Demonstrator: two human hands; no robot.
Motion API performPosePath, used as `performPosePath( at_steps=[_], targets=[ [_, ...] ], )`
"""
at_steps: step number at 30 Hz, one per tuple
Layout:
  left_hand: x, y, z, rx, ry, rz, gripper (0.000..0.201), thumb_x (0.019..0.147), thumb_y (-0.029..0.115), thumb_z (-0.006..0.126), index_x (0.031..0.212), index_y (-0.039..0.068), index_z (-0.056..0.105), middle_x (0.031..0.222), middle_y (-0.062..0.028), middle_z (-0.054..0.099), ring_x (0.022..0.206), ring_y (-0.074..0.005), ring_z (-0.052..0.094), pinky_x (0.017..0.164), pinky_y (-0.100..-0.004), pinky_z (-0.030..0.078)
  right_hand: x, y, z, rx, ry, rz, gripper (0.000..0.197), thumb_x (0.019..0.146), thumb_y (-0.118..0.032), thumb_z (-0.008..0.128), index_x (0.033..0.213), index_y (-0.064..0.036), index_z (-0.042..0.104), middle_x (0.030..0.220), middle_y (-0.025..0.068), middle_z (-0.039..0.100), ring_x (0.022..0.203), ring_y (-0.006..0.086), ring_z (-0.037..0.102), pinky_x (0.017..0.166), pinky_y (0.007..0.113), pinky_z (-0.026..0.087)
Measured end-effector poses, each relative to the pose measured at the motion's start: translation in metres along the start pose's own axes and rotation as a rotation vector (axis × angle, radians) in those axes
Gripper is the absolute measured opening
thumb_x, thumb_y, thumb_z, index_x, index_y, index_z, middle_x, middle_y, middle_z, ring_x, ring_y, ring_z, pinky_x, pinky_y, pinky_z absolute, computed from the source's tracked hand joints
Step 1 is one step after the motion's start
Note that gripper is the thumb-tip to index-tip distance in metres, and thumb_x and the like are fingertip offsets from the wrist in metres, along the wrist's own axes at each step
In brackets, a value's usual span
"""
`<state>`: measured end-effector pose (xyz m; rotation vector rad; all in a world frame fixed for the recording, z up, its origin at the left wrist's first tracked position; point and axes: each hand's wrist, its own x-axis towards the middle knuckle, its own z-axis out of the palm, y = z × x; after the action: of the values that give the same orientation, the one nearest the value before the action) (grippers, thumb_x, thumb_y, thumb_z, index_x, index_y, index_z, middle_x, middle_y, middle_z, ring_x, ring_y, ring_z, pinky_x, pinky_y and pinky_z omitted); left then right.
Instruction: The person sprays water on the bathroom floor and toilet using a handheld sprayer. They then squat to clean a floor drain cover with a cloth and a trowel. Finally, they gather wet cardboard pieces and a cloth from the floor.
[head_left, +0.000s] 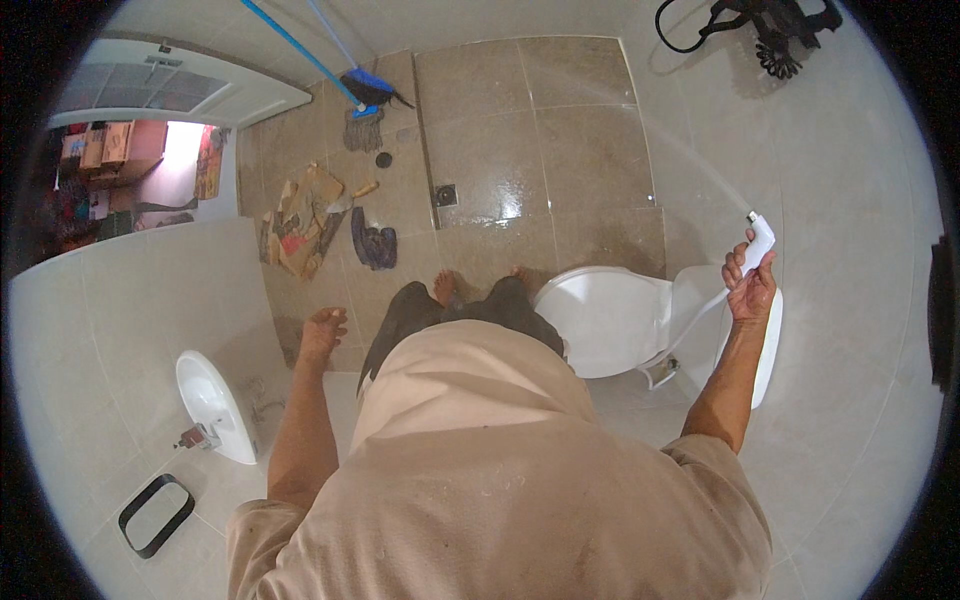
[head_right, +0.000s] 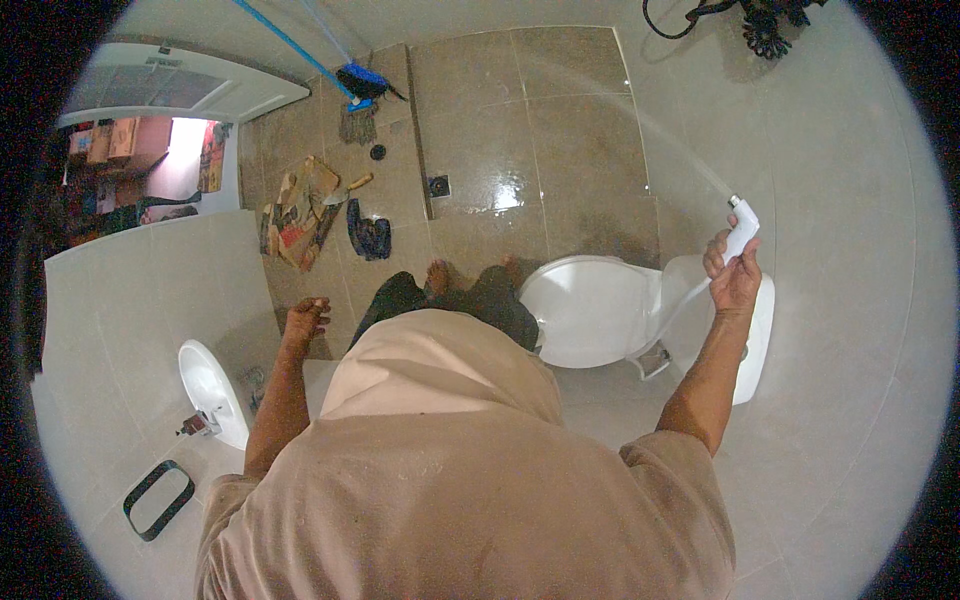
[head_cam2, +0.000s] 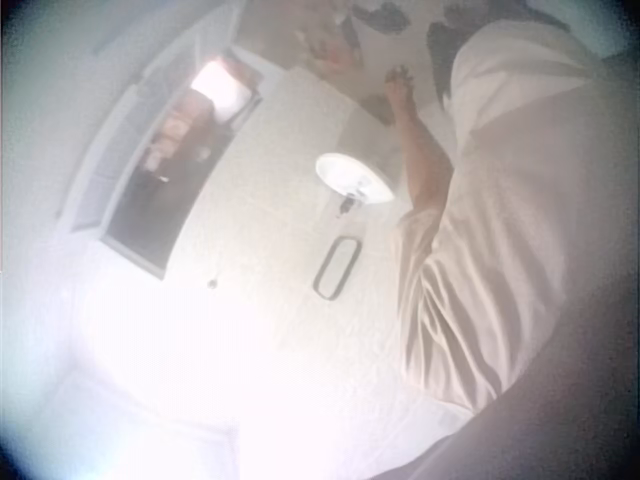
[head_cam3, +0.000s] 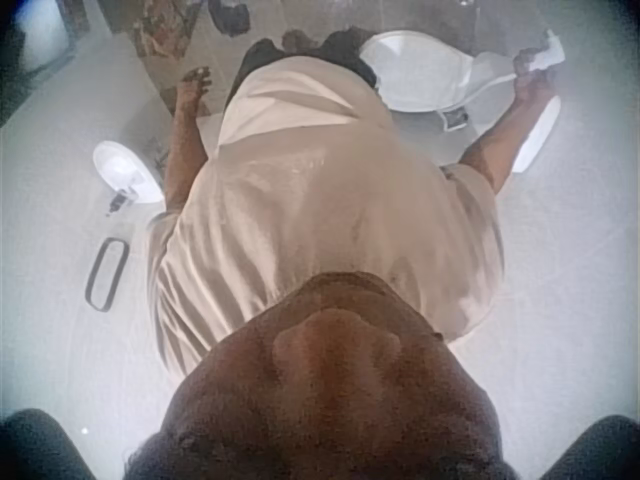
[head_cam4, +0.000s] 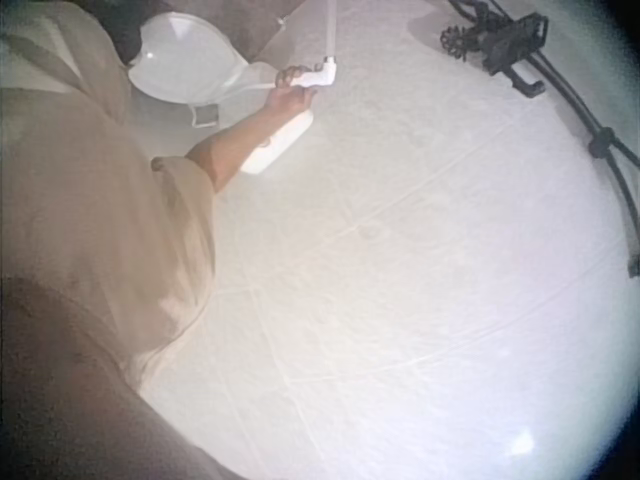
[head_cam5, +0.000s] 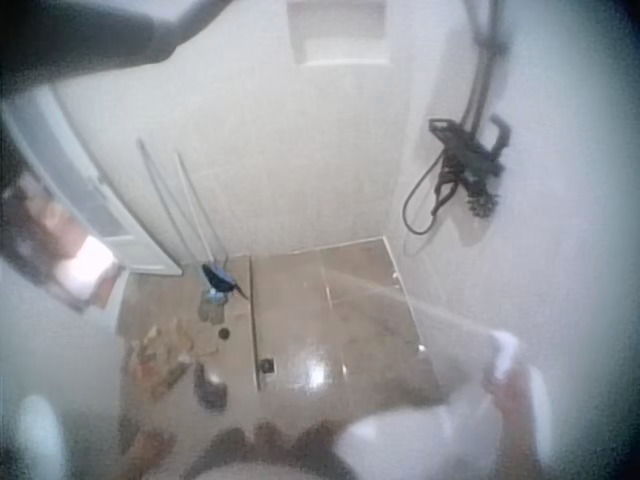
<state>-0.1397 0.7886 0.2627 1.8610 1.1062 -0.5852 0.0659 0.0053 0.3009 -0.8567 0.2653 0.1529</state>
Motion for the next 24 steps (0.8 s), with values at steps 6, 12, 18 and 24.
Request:
performPosePath(
  at_steps=[6, 12, 18, 24],
  targets=[
    [-0.006, 0.020, 0.000, 0.072, -0.022, 0.064, 0.046, 0.100, 0.039, 0.057, 0.129, 0.004, 0.066, 0.118, -0.0120, 0.072, 0.097, -0.0240, 0.070, 0.083, -0.0407, 0.055, 0.004, 0.002, -0.007, 0.006, -0.097, 0.065, 0.061, 0.105, -0.052, 0.050, 0.146, -0.0058, 0.047, 0.093, 0.0077, 0.058, 0.068, 0.0153, 0.049, 0.055, 0.027, 0.038],
    [-0.014, 0.032, 0.006, 0.052, -0.012, 0.047, 0.047, 0.099, 0.041, 0.060, 0.128, 0.005, 0.068, 0.117, -0.0120, 0.072, 0.099, -0.0238, 0.069, 0.085, -0.0402, 0.053, 0.008, 0.007, 0.000, -0.044, 0.001, 0.124, 0.063, 0.103, -0.054, 0.051, 0.145, -0.0076, 0.049, 0.091, 0.0049, 0.058, 0.067, 0.0136, 0.048, 0.055, 0.027, 0.035],
    [-0.014, 0.020, 0.002, 0.015, -0.011, 0.011, 0.045, 0.099, 0.043, 0.064, 0.127, 0.007, 0.068, 0.117, -0.0089, 0.071, 0.096, -0.0216, 0.068, 0.082, -0.0380, 0.052, 0.012, 0.007, 0.008, -0.114, 0.007, 0.181, 0.062, 0.102, -0.055, 0.054, 0.142, -0.0078, 0.052, 0.088, 0.0028, 0.059, 0.067, 0.0131, 0.049, 0.055, 0.026, 0.035],
    [-0.023, 0.005, 0.004, 0.012, -0.016, 0.023, 0.049, 0.100, 0.043, 0.061, 0.130, 0.005, 0.066, 0.119, -0.0121, 0.072, 0.101, -0.0251, 0.068, 0.088, -0.0418, 0.053, 0.014, 0.008, 0.015, -0.178, 0.008, 0.212, 0.065, 0.099, -0.056, 0.059, 0.140, -0.0064, 0.054, 0.086, 0.0023, 0.059, 0.066, 0.0139, 0.050, 0.055, 0.027, 0.036]
  ],
)
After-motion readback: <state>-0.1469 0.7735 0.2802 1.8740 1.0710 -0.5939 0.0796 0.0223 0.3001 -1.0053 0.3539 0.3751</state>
